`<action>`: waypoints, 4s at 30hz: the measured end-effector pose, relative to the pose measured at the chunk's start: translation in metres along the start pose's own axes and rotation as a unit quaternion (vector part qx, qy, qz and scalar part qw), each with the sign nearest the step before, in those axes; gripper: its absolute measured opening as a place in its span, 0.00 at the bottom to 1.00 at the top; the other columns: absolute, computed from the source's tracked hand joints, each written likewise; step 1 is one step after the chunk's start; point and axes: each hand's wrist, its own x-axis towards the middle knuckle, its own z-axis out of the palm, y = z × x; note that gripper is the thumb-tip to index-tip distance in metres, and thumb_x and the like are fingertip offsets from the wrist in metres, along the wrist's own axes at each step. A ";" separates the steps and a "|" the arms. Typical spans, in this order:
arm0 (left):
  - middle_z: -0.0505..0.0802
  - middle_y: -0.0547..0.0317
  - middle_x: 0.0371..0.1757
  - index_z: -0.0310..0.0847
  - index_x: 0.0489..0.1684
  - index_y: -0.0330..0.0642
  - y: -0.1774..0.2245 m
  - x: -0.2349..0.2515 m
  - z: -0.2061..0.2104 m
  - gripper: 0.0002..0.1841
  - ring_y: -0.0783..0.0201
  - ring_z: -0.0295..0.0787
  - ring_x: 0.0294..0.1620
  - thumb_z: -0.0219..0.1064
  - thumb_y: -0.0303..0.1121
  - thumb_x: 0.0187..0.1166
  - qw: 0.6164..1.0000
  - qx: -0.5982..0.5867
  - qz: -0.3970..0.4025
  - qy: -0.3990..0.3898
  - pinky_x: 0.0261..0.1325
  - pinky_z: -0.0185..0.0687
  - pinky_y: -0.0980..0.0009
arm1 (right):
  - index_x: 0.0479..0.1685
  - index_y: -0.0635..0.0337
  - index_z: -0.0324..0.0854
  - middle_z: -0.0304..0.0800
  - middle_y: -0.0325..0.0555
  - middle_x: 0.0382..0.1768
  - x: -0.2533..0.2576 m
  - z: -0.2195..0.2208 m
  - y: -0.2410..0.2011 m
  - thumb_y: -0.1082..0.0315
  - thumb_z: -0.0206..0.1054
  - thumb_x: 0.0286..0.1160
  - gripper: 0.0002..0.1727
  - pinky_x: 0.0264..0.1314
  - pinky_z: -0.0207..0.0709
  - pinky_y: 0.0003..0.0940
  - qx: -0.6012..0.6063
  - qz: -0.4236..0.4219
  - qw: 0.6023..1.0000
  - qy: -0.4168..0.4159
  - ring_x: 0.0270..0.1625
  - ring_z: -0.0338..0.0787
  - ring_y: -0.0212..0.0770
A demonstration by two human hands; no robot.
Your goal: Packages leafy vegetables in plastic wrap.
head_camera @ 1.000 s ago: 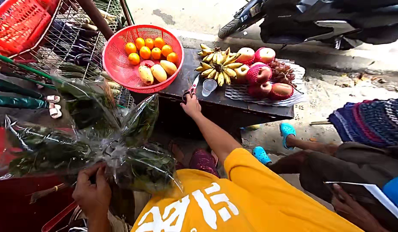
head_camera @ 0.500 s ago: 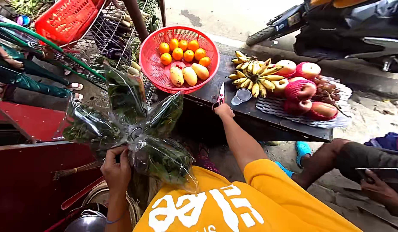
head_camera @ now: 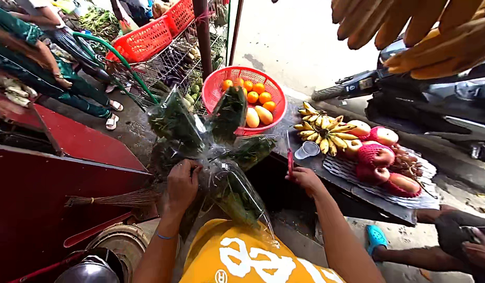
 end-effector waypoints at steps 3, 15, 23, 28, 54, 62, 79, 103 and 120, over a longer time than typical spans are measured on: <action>0.95 0.44 0.37 0.89 0.36 0.31 0.018 0.005 0.009 0.07 0.47 0.95 0.41 0.68 0.27 0.77 0.999 -0.001 0.032 -0.015 0.50 0.89 0.51 | 0.58 0.69 0.77 0.86 0.38 0.39 -0.076 -0.032 0.008 0.74 0.57 0.80 0.13 0.38 0.78 0.20 0.099 -0.176 0.978 0.057 0.33 0.83 0.23; 0.94 0.45 0.31 0.86 0.29 0.32 0.132 -0.002 0.089 0.07 0.47 0.96 0.39 0.70 0.27 0.74 0.974 -0.025 0.207 -0.089 0.46 0.89 0.54 | 0.33 0.67 0.84 0.80 0.60 0.20 -0.213 -0.103 -0.100 0.32 0.62 0.64 0.38 0.27 0.71 0.62 -0.435 -0.474 0.712 0.281 0.27 0.84 0.68; 0.95 0.47 0.31 0.87 0.30 0.34 0.180 -0.005 0.114 0.06 0.49 0.96 0.41 0.69 0.27 0.75 0.955 -0.008 0.279 -0.098 0.46 0.88 0.57 | 0.39 0.64 0.86 0.82 0.59 0.21 -0.245 -0.152 -0.125 0.38 0.77 0.59 0.33 0.32 0.73 0.60 -0.605 -0.368 0.649 0.279 0.33 0.87 0.67; 0.95 0.48 0.31 0.87 0.31 0.35 0.190 -0.006 0.123 0.06 0.51 0.96 0.40 0.69 0.27 0.75 0.950 0.003 0.299 -0.092 0.45 0.89 0.59 | 0.37 0.61 0.86 0.84 0.57 0.23 -0.278 -0.195 -0.102 0.28 0.64 0.64 0.38 0.30 0.75 0.60 -0.601 -0.362 0.672 0.238 0.31 0.88 0.64; 0.93 0.50 0.29 0.86 0.29 0.36 0.189 -0.012 0.138 0.04 0.52 0.96 0.39 0.69 0.25 0.73 0.922 -0.018 0.361 -0.136 0.42 0.87 0.60 | 0.37 0.45 0.88 0.80 0.44 0.17 -0.272 -0.200 -0.102 0.23 0.69 0.53 0.34 0.25 0.72 0.54 -0.563 -0.229 0.767 0.206 0.28 0.88 0.52; 0.93 0.50 0.28 0.85 0.28 0.37 0.193 -0.018 0.140 0.06 0.52 0.95 0.38 0.64 0.21 0.73 0.902 -0.035 0.400 -0.159 0.43 0.86 0.60 | 0.44 0.40 0.88 0.84 0.44 0.21 -0.248 -0.205 -0.172 0.29 0.79 0.53 0.30 0.29 0.75 0.59 -0.646 -0.194 0.720 0.163 0.31 0.89 0.56; 0.93 0.48 0.29 0.84 0.29 0.35 0.191 -0.013 0.142 0.07 0.50 0.95 0.38 0.62 0.20 0.75 0.892 -0.073 0.415 -0.166 0.45 0.87 0.58 | 0.36 0.44 0.87 0.87 0.45 0.27 -0.232 -0.185 -0.242 0.49 0.76 0.73 0.11 0.36 0.74 0.59 -0.704 -0.168 0.681 0.112 0.38 0.89 0.55; 0.91 0.48 0.28 0.85 0.28 0.35 0.152 0.008 0.155 0.10 0.48 0.93 0.35 0.64 0.30 0.78 0.929 -0.101 0.330 -0.133 0.43 0.86 0.56 | 0.64 0.65 0.78 0.84 0.44 0.37 -0.223 -0.200 0.054 0.34 0.70 0.61 0.43 0.42 0.77 0.42 -0.111 -0.140 0.947 0.268 0.36 0.81 0.36; 0.91 0.49 0.26 0.84 0.27 0.36 0.160 -0.005 0.151 0.09 0.49 0.92 0.34 0.65 0.30 0.77 0.931 -0.075 0.335 -0.121 0.42 0.85 0.57 | 0.52 0.65 0.87 0.83 0.60 0.29 -0.235 -0.213 0.018 0.45 0.83 0.62 0.31 0.49 0.68 0.68 -0.281 -0.126 0.897 0.318 0.38 0.82 0.62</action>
